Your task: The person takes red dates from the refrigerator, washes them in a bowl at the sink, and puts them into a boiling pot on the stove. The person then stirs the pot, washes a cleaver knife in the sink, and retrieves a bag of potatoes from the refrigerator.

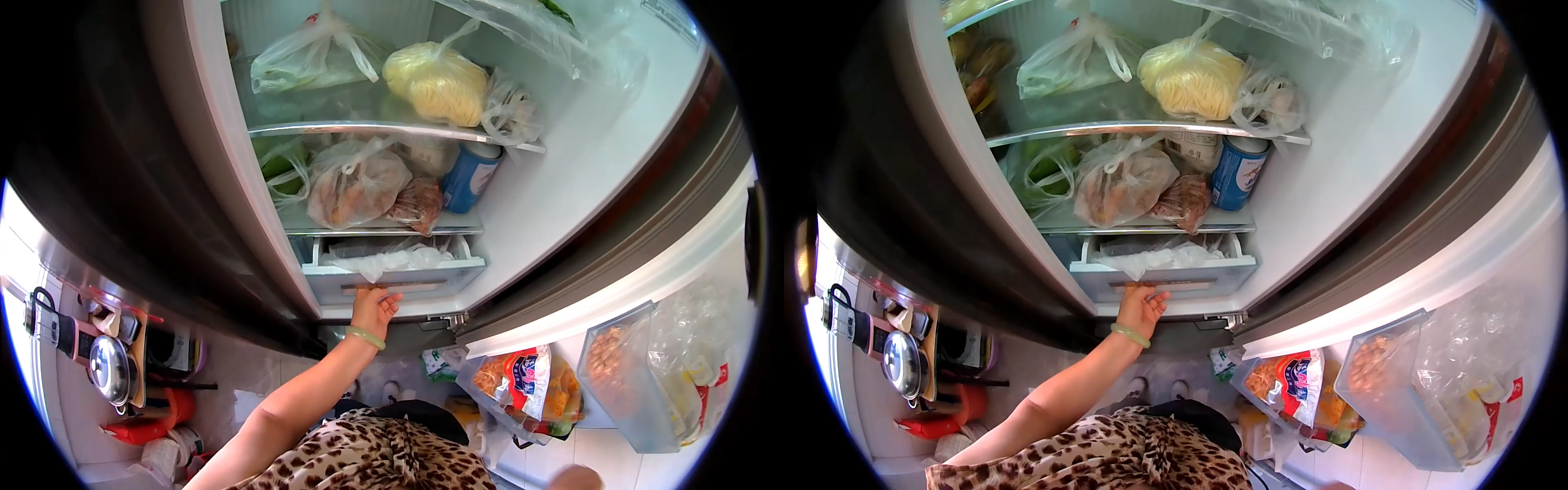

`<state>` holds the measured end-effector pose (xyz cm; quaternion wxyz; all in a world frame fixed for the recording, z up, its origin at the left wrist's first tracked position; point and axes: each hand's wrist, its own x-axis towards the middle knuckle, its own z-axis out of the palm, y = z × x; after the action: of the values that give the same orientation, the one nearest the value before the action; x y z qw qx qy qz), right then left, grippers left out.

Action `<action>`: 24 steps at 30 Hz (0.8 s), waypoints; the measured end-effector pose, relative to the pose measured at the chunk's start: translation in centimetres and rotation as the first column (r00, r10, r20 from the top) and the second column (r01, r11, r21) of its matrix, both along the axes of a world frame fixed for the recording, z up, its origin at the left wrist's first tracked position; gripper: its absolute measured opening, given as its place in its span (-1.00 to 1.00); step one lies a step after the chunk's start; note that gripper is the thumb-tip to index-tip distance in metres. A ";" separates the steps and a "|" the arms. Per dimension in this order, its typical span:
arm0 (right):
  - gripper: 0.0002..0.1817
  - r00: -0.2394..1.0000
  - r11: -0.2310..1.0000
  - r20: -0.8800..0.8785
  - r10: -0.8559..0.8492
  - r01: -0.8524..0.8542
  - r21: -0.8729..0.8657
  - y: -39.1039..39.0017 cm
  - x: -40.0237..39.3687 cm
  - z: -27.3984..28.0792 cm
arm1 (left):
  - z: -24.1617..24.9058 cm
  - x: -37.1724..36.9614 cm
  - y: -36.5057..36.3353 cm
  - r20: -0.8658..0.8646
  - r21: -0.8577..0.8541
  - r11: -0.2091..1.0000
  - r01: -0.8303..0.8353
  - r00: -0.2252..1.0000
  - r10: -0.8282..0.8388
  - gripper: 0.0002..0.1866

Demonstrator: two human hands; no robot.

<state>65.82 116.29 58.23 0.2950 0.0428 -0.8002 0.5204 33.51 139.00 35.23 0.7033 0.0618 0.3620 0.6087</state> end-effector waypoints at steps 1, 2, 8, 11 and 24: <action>-0.74 0.998 0.990 0.069 0.006 0.003 -0.142 2.6 -1.1 -1.8 | 0.3 0.1 -0.9 -0.009 0.001 1.000 0.006 1.000 -0.006 -0.64; -0.71 0.990 0.960 0.137 0.022 0.017 -0.280 4.1 -3.2 -3.5 | 0.3 0.2 -1.7 -0.017 0.003 1.000 0.013 1.000 -0.012 -0.64; -0.77 0.824 0.546 0.497 -0.273 0.558 -0.625 11.2 -12.2 -8.6 | 0.6 -1.6 -2.8 -0.007 0.030 0.992 0.124 0.992 -0.124 -0.64; -0.80 0.778 0.527 0.537 -0.327 0.621 -0.580 14.5 -13.7 -11.3 | 4.1 -3.0 -5.1 -0.279 -0.052 0.983 0.178 0.942 -0.186 -0.62; -0.49 -0.144 0.013 0.273 -0.951 0.865 0.502 32.8 -20.4 -9.0 | 10.4 -11.0 -13.4 -0.791 0.205 0.916 0.344 0.610 -0.052 -0.72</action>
<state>45.45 149.09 49.18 0.3200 -0.6600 -0.6743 0.0853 22.53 125.62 45.68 0.5227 0.4753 0.5082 0.4925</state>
